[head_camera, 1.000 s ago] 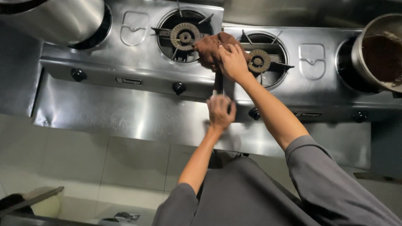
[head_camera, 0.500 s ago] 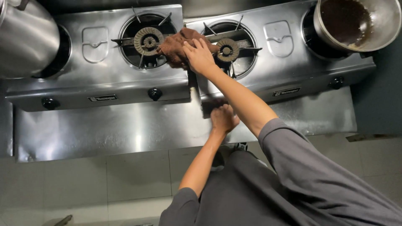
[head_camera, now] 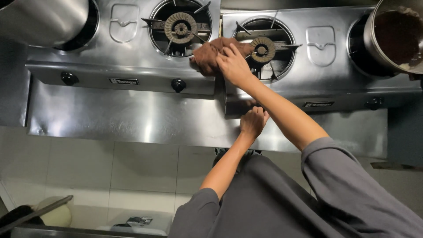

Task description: Cleaning a commercial gas stove and the adjacent wall using a brown cloth.

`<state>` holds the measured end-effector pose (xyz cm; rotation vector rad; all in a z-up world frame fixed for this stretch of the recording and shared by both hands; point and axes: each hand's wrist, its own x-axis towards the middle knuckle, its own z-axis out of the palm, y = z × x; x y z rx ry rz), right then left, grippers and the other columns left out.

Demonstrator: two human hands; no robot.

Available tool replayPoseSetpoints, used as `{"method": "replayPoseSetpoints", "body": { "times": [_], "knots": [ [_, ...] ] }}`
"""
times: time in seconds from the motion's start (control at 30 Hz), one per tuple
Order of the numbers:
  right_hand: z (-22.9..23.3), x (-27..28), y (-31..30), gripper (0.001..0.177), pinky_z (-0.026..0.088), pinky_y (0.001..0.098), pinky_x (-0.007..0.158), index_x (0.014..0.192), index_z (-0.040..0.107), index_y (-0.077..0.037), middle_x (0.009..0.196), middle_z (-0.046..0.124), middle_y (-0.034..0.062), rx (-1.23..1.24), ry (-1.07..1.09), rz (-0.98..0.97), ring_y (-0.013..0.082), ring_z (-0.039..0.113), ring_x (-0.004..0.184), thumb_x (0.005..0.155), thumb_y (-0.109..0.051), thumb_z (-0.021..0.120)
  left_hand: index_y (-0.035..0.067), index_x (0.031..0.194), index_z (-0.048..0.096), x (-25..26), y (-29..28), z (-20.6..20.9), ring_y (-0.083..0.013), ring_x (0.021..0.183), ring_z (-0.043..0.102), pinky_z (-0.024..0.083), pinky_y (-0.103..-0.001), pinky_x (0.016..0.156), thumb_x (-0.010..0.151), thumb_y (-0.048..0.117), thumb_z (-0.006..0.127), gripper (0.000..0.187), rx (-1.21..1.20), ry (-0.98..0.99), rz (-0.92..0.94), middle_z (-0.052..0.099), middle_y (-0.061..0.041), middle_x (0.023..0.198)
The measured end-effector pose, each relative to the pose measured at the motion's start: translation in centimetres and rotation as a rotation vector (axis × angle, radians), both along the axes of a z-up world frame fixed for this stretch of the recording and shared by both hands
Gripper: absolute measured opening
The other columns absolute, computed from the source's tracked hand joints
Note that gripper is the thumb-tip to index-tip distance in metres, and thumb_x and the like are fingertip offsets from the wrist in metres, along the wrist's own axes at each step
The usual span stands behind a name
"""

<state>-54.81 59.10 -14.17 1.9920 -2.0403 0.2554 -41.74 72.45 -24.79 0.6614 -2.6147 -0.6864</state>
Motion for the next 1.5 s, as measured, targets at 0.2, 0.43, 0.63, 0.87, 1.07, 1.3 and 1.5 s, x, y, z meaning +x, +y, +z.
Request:
{"method": "replayPoseSetpoints", "body": {
  "times": [0.2, 0.43, 0.63, 0.87, 1.07, 1.3, 1.5],
  "knots": [
    [1.2, 3.4, 3.2, 0.02, 0.031, 0.0496, 0.122, 0.102, 0.065, 0.0, 0.109, 0.072, 0.0118, -0.007, -0.08, 0.093, 0.0328, 0.059, 0.122, 0.085, -0.01, 0.061, 0.005, 0.085, 0.067, 0.5, -0.2, -0.1, -0.0308, 0.069, 0.07, 0.057, -0.045, 0.052, 0.087, 0.026, 0.071, 0.022, -0.023, 0.149, -0.019, 0.068, -0.014, 0.082],
    [1.9, 6.7, 4.9, 0.014, 0.036, 0.046, 0.12, 0.094, 0.065, -0.002, 0.094, 0.071, 0.0149, 0.192, -0.168, 0.129, 0.0317, 0.061, 0.11, 0.085, -0.012, 0.062, 0.001, 0.1, 0.074, 0.7, 1.1, -5.1, -0.0365, 0.091, 0.062, 0.048, -0.051, 0.072, 0.097, 0.022, 0.07, 0.022, -0.261, 0.542, 0.05, 0.072, -0.019, 0.107],
    [7.2, 8.2, 8.3, 0.037, 0.045, 0.048, 0.092, 0.125, 0.062, -0.001, 0.112, 0.072, 0.0196, -0.155, -0.554, 0.248, 0.0375, 0.06, 0.099, 0.09, -0.015, 0.066, 0.002, 0.129, 0.061, 1.3, 0.5, 1.7, -0.04, 0.125, 0.056, 0.04, -0.056, 0.105, 0.101, 0.035, 0.063, 0.044, 0.032, 0.364, 0.098, 0.066, -0.021, 0.126],
    [11.2, 2.6, 17.5, 0.044, 0.048, 0.0509, 0.086, 0.131, 0.063, -0.004, 0.099, 0.068, 0.0223, -0.262, -0.724, -0.071, 0.0428, 0.061, 0.093, 0.087, -0.013, 0.063, 0.007, 0.115, 0.066, 0.2, 0.5, -3.3, -0.04, 0.092, 0.067, 0.053, -0.054, 0.071, 0.093, 0.035, 0.067, 0.036, 0.078, 0.076, 0.062, 0.07, -0.017, 0.11],
    [7.7, -1.4, 27.1, 0.034, 0.053, 0.0487, 0.083, 0.119, 0.069, -0.002, 0.099, 0.069, 0.0258, -0.356, -0.798, -0.52, 0.0435, 0.065, 0.091, 0.091, -0.02, 0.062, 0.008, 0.082, 0.063, -0.5, 0.1, 0.3, -0.0344, 0.075, 0.067, 0.054, -0.049, 0.063, 0.097, 0.03, 0.069, 0.027, -0.053, 0.132, 0.156, 0.065, -0.013, 0.083],
    [0.7, -6.1, 38.4, 0.043, 0.05, 0.0522, 0.077, 0.099, 0.074, -0.002, 0.086, 0.065, 0.0259, -0.263, -0.692, -1.077, 0.0464, 0.061, 0.082, 0.106, -0.043, 0.062, 0.005, 0.078, 0.061, -0.7, -0.2, 4.2, -0.0361, 0.072, 0.065, 0.053, -0.049, 0.062, 0.098, 0.026, 0.069, 0.03, -0.088, 0.185, 0.151, 0.063, -0.014, 0.08],
    [-6.1, -4.3, 39.9, 0.038, 0.043, 0.0499, 0.09, 0.111, 0.072, -0.006, 0.104, 0.068, 0.0144, -0.266, -0.195, -0.873, 0.0355, 0.059, 0.106, 0.102, -0.042, 0.065, 0.003, 0.08, 0.062, -2.1, -1.3, 4.5, -0.0362, 0.073, 0.066, 0.053, -0.048, 0.064, 0.1, 0.025, 0.068, 0.03, -0.066, 0.171, 0.122, 0.064, -0.015, 0.083]
  ]
}}
